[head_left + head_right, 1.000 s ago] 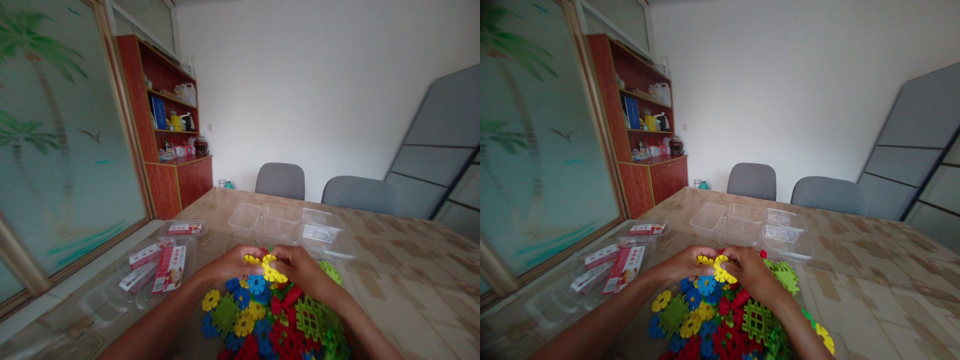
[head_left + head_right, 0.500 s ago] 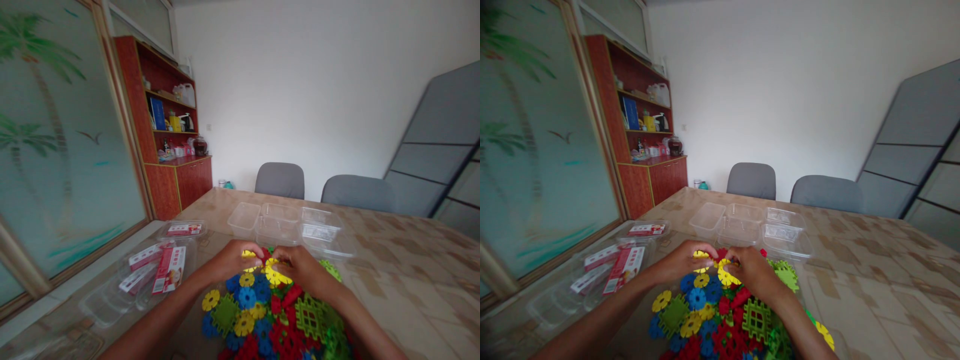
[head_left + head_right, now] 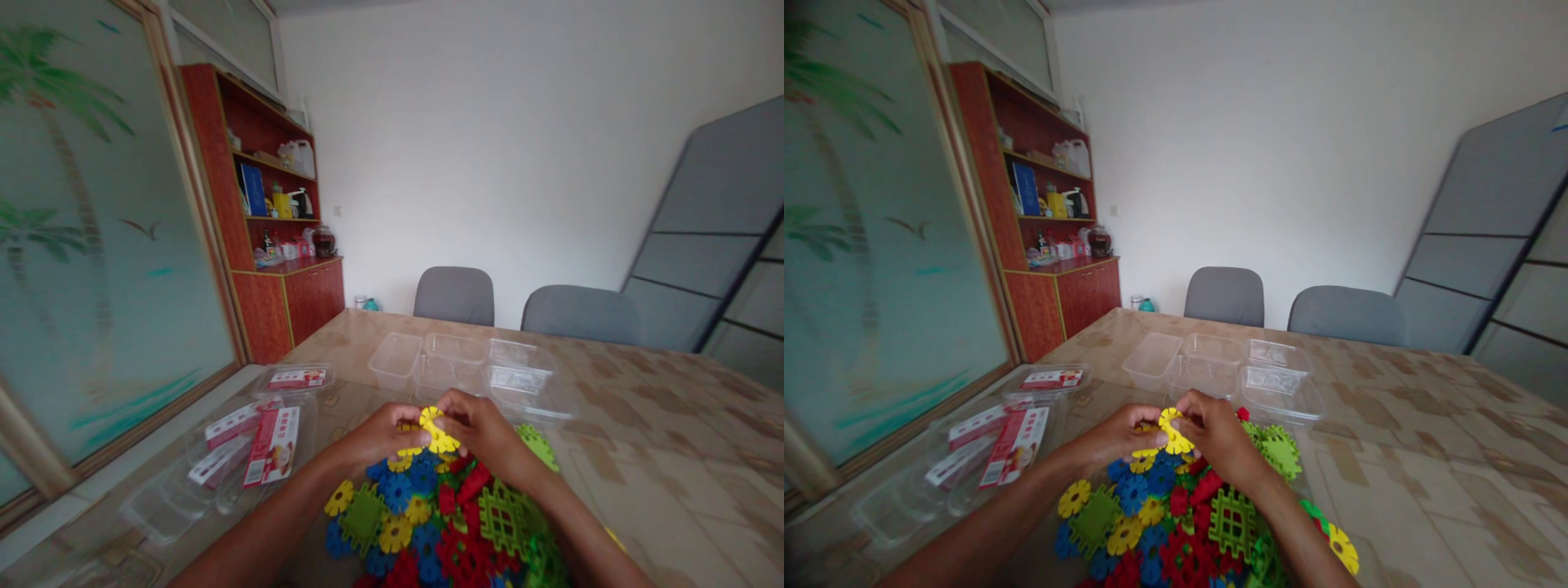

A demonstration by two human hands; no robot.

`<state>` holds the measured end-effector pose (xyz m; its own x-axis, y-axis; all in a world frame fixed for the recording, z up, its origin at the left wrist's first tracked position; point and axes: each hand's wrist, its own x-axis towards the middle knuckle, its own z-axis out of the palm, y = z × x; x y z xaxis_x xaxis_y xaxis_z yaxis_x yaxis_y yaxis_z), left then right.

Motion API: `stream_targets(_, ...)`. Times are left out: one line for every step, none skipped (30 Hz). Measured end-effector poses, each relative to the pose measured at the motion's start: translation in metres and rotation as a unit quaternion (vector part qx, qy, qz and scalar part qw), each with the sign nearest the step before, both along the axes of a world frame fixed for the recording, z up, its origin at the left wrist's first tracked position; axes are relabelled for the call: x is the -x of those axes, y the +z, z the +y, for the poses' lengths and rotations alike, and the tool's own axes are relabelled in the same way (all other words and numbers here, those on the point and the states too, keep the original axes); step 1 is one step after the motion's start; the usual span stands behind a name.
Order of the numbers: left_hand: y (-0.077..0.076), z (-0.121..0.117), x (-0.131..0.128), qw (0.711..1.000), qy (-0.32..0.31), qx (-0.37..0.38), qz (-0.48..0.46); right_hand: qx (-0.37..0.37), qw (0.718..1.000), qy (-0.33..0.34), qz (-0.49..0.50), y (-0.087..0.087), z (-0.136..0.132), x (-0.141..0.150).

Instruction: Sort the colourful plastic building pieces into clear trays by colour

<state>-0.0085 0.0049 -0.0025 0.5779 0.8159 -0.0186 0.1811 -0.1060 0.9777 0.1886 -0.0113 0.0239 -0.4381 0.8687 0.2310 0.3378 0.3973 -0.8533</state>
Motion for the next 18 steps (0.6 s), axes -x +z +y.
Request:
stream_targets(0.000, -0.001, 0.000, 1.000, 0.005, 0.013, -0.005, 0.004, 1.000, -0.002, 0.009, -0.001, 0.000, 0.001)
stream_targets(0.000, -0.001, -0.001, 1.000, 0.010, 0.024, -0.009, 0.007, 1.000, -0.005, 0.017, -0.002, 0.001, 0.002)
stream_targets(0.000, -0.002, -0.001, 0.999, 0.016, 0.034, -0.013, 0.009, 1.000, -0.007, 0.024, -0.003, 0.001, 0.004)
stream_targets(0.000, -0.002, -0.002, 0.999, 0.022, 0.042, -0.016, 0.010, 1.000, -0.009, 0.028, -0.004, 0.001, 0.005)
stream_targets(0.000, -0.003, -0.002, 0.998, 0.029, 0.049, -0.017, 0.011, 0.999, -0.009, 0.029, -0.005, 0.001, 0.006)
stream_targets(0.001, -0.003, -0.003, 0.998, 0.037, 0.053, -0.016, 0.011, 0.999, -0.009, 0.029, -0.006, 0.001, 0.007)
stream_targets(0.001, -0.003, -0.003, 0.997, 0.045, 0.056, -0.016, 0.009, 1.000, -0.010, 0.026, -0.007, 0.001, 0.007)
stream_targets(0.001, -0.003, -0.003, 0.997, 0.054, 0.057, -0.016, 0.006, 1.000, -0.014, 0.023, -0.007, 0.001, 0.007)
stream_targets(0.001, -0.002, -0.002, 0.996, 0.063, 0.055, -0.016, 0.001, 1.000, -0.022, 0.020, -0.006, 0.002, 0.006)
stream_targets(0.002, -0.002, -0.002, 0.996, 0.073, 0.052, -0.017, -0.007, 0.999, -0.035, 0.016, -0.004, 0.002, 0.004)
stream_targets(0.003, -0.001, -0.001, 0.995, 0.085, 0.046, -0.018, -0.018, 0.999, -0.050, 0.012, -0.002, 0.003, 0.002)
stream_targets(0.005, 0.001, 0.001, 0.994, 0.099, 0.038, -0.018, -0.030, 0.997, -0.065, 0.007, 0.001, 0.003, 0.000)
stream_targets(0.007, 0.003, 0.003, 0.993, 0.115, 0.029, -0.016, -0.042, 0.996, -0.078, 0.002, 0.004, 0.004, -0.002)
stream_targets(0.010, 0.006, 0.006, 0.991, 0.134, 0.018, -0.013, -0.054, 0.995, -0.089, -0.003, 0.007, 0.005, -0.004)
stream_targets(0.013, 0.011, 0.009, 0.988, 0.154, 0.006, -0.007, -0.064, 0.993, -0.096, -0.009, 0.010, 0.005, -0.006)
stream_targets(0.016, 0.016, 0.012, 0.984, 0.176, -0.006, 0.001, -0.073, 0.992, -0.100, -0.015, 0.012, 0.006, -0.008)
stream_targets(0.020, 0.023, 0.016, 0.980, 0.197, -0.017, 0.012, -0.081, 0.991, -0.103, -0.021, 0.014, 0.006, -0.009)
stream_targets(0.023, 0.031, 0.019, 0.976, 0.217, -0.026, 0.026, -0.089, 0.990, -0.105, -0.028, 0.016, 0.006, -0.010)
